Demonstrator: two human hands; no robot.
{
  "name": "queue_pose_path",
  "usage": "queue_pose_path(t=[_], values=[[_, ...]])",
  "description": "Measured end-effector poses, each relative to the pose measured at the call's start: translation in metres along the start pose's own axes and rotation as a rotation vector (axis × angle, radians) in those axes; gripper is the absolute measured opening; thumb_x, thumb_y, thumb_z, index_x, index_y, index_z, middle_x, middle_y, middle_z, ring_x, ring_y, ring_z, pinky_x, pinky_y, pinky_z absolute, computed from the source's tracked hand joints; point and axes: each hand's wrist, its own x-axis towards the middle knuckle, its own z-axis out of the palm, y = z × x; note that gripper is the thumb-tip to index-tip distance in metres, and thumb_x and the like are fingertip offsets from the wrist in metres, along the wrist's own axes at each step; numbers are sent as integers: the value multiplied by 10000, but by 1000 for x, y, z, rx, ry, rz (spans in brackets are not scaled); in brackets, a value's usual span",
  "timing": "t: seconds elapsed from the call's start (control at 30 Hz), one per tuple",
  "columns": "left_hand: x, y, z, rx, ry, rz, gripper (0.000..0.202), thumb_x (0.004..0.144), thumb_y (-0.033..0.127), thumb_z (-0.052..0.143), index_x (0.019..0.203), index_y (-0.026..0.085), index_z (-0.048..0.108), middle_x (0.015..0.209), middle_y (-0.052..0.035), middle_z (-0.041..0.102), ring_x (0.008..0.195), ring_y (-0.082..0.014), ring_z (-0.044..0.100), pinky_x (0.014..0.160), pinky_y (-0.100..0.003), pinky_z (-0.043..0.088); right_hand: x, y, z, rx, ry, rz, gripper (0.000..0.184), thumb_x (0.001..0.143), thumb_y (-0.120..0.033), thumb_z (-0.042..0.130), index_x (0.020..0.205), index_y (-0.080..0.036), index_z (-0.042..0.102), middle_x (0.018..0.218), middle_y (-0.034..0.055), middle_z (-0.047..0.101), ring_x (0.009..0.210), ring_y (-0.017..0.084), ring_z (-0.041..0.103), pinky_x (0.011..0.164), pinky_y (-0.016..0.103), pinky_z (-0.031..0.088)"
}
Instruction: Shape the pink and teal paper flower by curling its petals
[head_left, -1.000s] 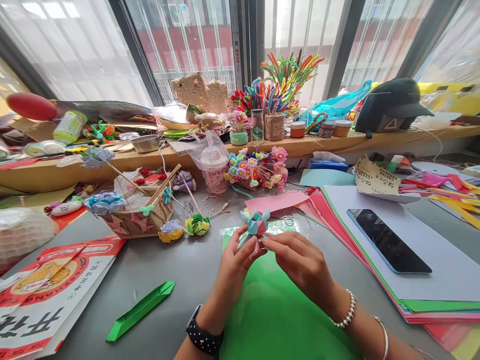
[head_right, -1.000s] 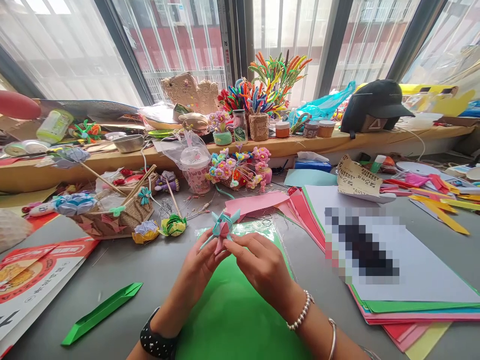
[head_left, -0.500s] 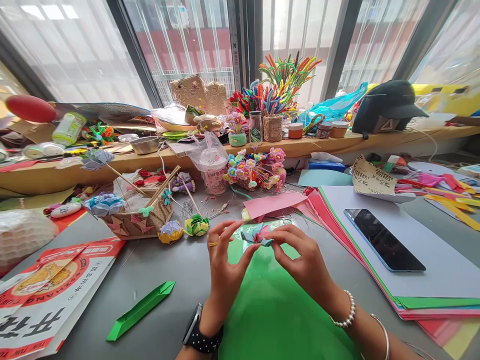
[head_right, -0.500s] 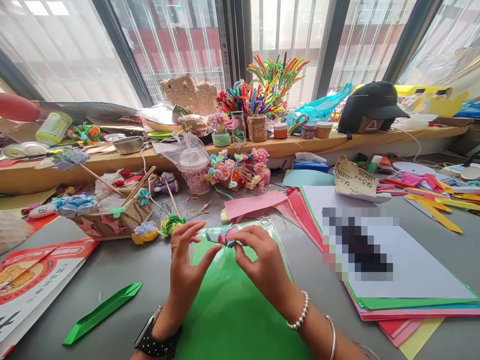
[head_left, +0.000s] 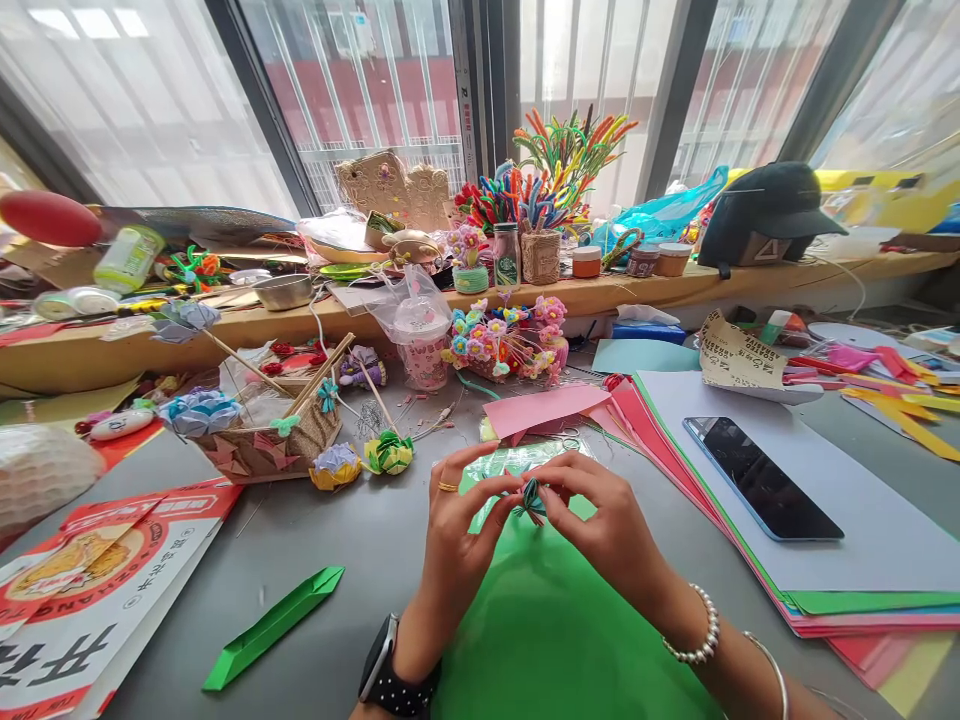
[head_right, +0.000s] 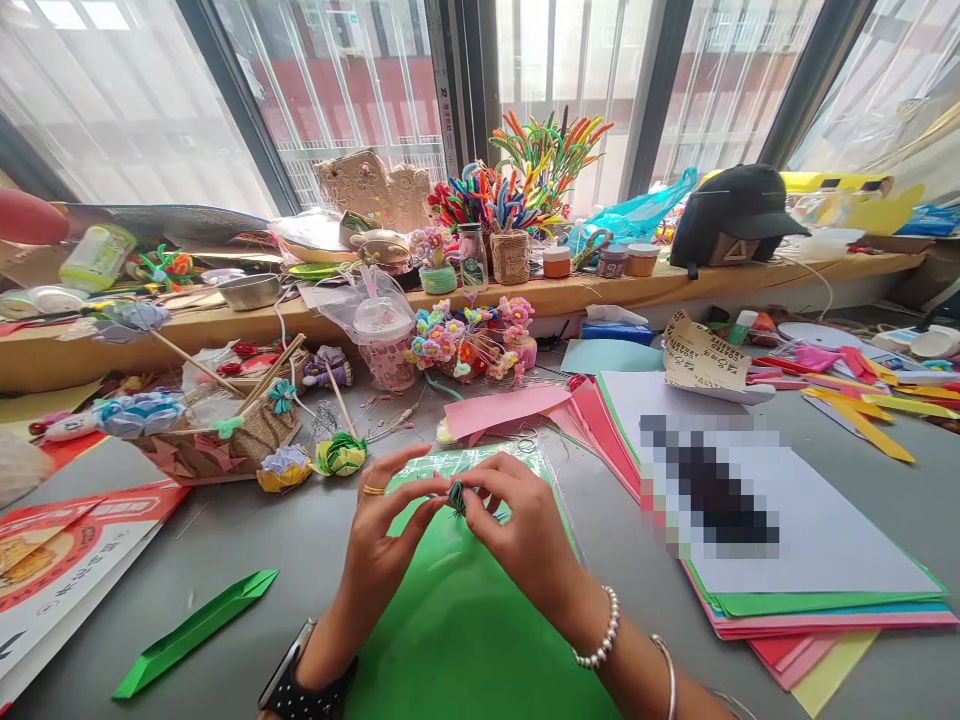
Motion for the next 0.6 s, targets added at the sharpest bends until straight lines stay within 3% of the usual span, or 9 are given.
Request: queue_pose_path(t=[0.37, 0.6], values=[[-2, 5, 4, 27, -3, 45, 194, 791, 146, 517, 926, 251, 609, 1095, -48, 539, 1007, -216, 481, 856, -383, 390, 0, 2, -4, -27, -29, 8, 179, 782, -123, 524, 896, -208, 633, 810, 21, 650, 693, 140, 600, 635, 263, 506], [-3, 6, 5, -39, 13, -23, 172, 787, 141, 519, 879, 242, 624, 1038, -42, 560, 971, -204, 509, 833, -372, 418, 1, 1, -7, -26, -67, 18, 117, 790, -170, 541, 861, -201, 628, 785, 11, 670, 664, 133, 617, 627, 252, 513]])
